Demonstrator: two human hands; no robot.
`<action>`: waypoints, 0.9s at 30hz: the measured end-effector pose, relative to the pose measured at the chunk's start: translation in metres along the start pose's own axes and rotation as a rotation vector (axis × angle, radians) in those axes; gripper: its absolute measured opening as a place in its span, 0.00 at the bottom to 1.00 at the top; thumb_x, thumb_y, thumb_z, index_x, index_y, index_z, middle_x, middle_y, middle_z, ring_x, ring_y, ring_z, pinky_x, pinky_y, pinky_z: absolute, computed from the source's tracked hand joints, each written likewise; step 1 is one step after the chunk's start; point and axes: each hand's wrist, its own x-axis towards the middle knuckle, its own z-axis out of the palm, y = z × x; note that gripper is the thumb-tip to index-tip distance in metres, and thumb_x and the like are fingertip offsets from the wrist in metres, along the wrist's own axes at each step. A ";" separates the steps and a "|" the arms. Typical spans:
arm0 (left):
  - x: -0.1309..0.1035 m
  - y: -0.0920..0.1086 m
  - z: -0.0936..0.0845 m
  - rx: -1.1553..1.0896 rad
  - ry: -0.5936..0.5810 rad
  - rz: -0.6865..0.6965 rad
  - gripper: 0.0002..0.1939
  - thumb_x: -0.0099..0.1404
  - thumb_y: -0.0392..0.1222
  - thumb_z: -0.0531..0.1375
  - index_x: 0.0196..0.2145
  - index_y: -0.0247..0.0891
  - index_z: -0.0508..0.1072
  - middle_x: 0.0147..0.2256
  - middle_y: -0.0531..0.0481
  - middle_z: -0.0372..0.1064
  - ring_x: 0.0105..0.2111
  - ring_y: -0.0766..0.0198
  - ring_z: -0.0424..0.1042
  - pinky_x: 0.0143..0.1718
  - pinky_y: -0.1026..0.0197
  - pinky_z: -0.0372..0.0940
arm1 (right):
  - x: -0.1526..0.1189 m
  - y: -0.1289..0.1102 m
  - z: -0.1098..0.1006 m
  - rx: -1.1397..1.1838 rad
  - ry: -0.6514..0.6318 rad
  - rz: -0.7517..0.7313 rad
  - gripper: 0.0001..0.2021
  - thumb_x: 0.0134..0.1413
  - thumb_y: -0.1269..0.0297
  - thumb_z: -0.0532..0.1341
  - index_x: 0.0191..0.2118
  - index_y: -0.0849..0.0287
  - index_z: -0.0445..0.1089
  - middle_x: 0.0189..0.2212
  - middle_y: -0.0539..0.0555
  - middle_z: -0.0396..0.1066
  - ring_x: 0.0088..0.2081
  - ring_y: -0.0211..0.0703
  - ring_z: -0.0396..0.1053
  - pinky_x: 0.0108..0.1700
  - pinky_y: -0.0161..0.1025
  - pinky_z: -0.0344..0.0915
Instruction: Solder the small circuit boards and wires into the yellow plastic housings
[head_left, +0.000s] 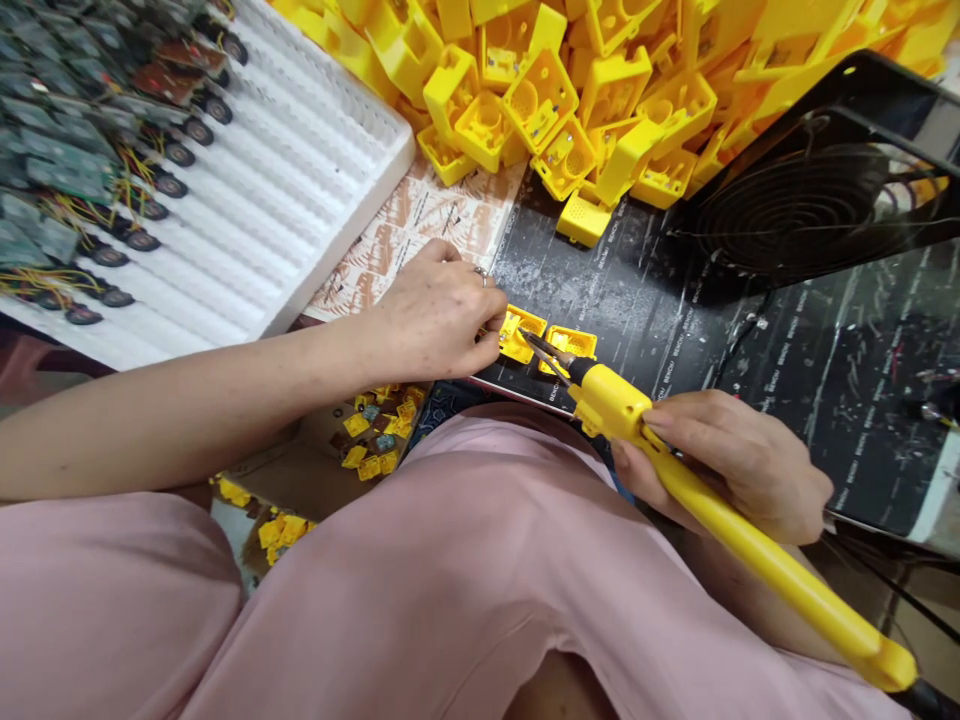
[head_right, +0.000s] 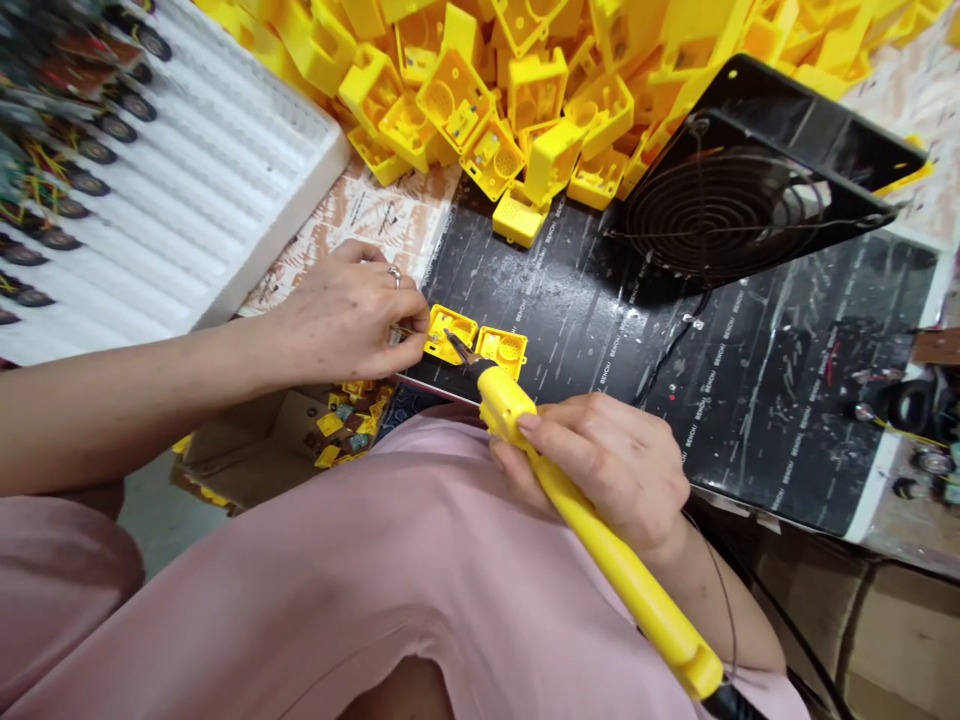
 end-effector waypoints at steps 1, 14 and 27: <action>0.000 0.001 0.000 0.005 -0.005 0.000 0.12 0.69 0.44 0.56 0.32 0.41 0.78 0.30 0.49 0.78 0.37 0.52 0.80 0.62 0.43 0.65 | 0.002 0.000 0.000 -0.008 0.013 -0.033 0.09 0.70 0.68 0.73 0.50 0.53 0.76 0.30 0.47 0.83 0.28 0.37 0.81 0.33 0.30 0.80; -0.006 -0.020 -0.010 -0.061 -0.073 0.159 0.19 0.77 0.42 0.51 0.44 0.45 0.84 0.36 0.49 0.83 0.41 0.54 0.82 0.75 0.38 0.58 | 0.003 0.006 0.005 0.078 0.162 -0.052 0.12 0.60 0.77 0.76 0.42 0.55 0.77 0.26 0.48 0.80 0.23 0.41 0.78 0.21 0.31 0.74; 0.001 -0.015 0.005 -0.140 0.109 -0.025 0.18 0.73 0.45 0.54 0.42 0.44 0.86 0.33 0.51 0.83 0.39 0.55 0.81 0.65 0.45 0.65 | -0.006 0.009 0.011 0.034 0.183 -0.014 0.17 0.64 0.70 0.76 0.55 0.53 0.78 0.33 0.49 0.84 0.27 0.42 0.81 0.26 0.36 0.80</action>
